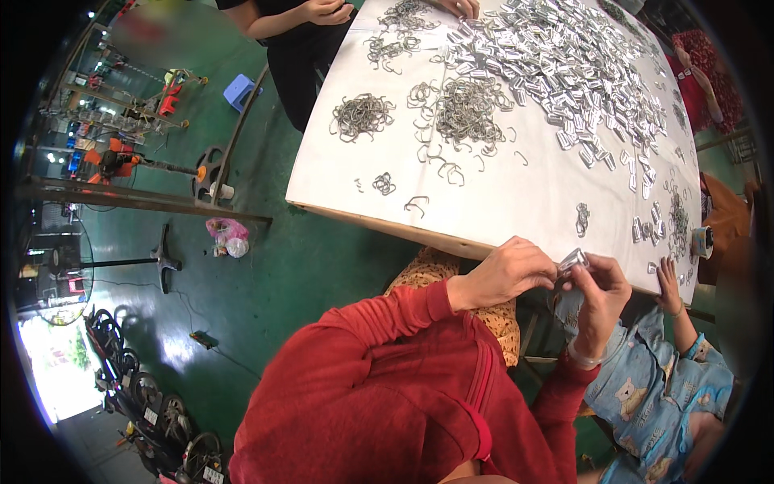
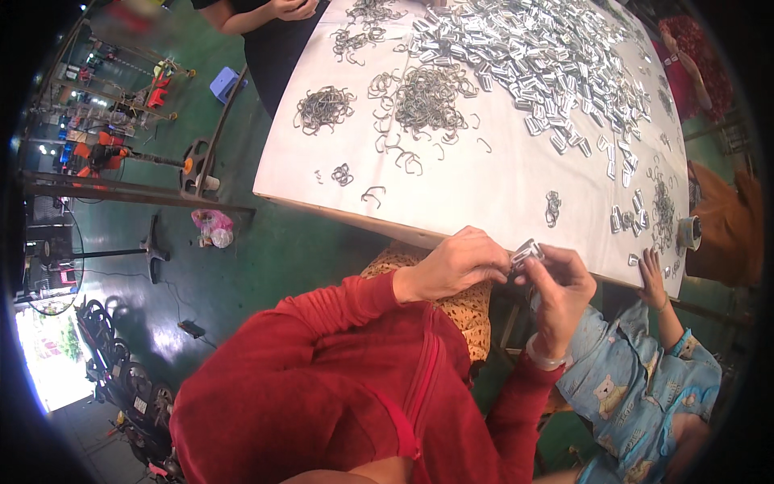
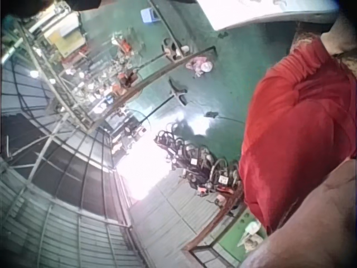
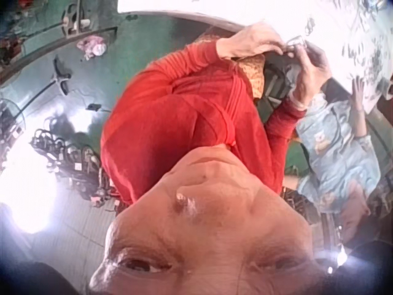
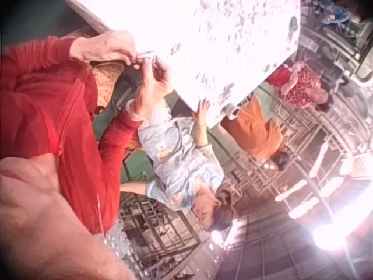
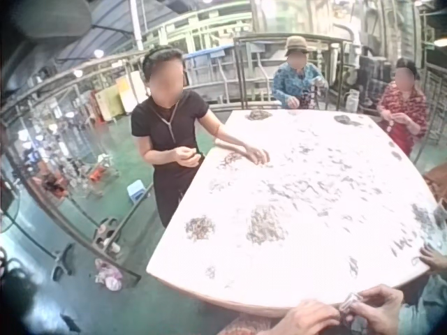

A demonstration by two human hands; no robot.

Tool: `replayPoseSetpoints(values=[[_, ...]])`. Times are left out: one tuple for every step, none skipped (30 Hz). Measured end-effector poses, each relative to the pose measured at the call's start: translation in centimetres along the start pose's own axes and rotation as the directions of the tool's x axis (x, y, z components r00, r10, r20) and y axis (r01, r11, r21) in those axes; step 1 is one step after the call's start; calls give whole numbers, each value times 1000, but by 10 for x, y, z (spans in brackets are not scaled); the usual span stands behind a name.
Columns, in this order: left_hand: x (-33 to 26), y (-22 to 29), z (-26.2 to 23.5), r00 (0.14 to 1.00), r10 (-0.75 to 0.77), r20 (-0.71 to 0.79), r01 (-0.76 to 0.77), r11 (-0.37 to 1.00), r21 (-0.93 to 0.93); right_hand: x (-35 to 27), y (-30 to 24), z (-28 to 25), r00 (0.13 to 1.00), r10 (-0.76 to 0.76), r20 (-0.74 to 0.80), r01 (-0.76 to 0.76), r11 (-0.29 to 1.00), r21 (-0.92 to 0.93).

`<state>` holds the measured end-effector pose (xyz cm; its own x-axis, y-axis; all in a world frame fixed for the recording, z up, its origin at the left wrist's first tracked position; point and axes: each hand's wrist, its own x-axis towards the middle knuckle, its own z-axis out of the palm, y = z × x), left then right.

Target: The person picks small metal hooks and rectangular metal pieces from a table and connects them by hand. They repeatedly form short chains and hang them on a nearby rack. Other people at the table perform similar assembly actions.

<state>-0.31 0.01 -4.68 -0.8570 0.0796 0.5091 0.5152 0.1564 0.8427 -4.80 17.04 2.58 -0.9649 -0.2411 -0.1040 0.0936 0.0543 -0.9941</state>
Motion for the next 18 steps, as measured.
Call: replayPoseSetpoints(values=[[-1,-3,-3,1000,20,-17,-20,999,-26,-2,-1,4,1000,5,-10,-4,1000,23],[0,-6,-12,997,-22,-68,23,1000,5,-5,-1,6,1000,7,-21,-6,999,47],[2,-9,-27,991,-61,-123,65,997,36,-7,-2,5,999,38,-19,-36,997,66],[6,-21,-52,973,-143,-182,163,982,101,-9,-2,4,1000,11,8,-12,995,102],[10,-33,-78,945,-224,-240,265,952,156,-10,-1,2,1000,12,23,-14,994,107],[16,-44,-102,910,-300,-287,363,911,198,-13,-1,0,999,14,28,-17,993,113],[17,-90,-142,946,-67,-318,204,884,420,-14,-2,2,999,-10,43,6,995,95],[28,-100,-174,934,-40,-356,256,769,585,-14,-2,2,998,-5,58,0,996,90],[34,-118,-203,930,-61,-363,315,643,699,-14,-4,3,997,-5,72,-1,997,83],[39,-135,-223,939,-113,-324,332,538,775,-14,-4,3,997,-10,71,5,997,77],[40,-155,-237,952,-166,-257,304,423,853,-13,-3,3,997,0,77,-6,996,84],[42,-165,-243,955,-200,-219,287,436,853,-12,-1,3,997,7,73,-14,996,87],[46,-168,-245,950,-248,-190,286,441,851,-12,-2,2,998,14,59,-19,996,88],[51,-162,-241,942,-281,-181,285,392,874,-11,-4,3,998,-1,69,-5,996,89],[54,-160,-240,948,-278,-154,248,341,907,-12,-4,1,998,0,66,-6,996,92],[57,-159,-239,954,-270,-133,226,352,908,-13,-3,0,997,4,73,-11,995,97],[59,-155,-241,953,-260,-154,248,387,888,-14,-6,4,996,-19,84,10,995,102],[62,-151,-240,952,-251,-176,271,420,866,-15,-7,2,996,-23,83,15,995,97]])
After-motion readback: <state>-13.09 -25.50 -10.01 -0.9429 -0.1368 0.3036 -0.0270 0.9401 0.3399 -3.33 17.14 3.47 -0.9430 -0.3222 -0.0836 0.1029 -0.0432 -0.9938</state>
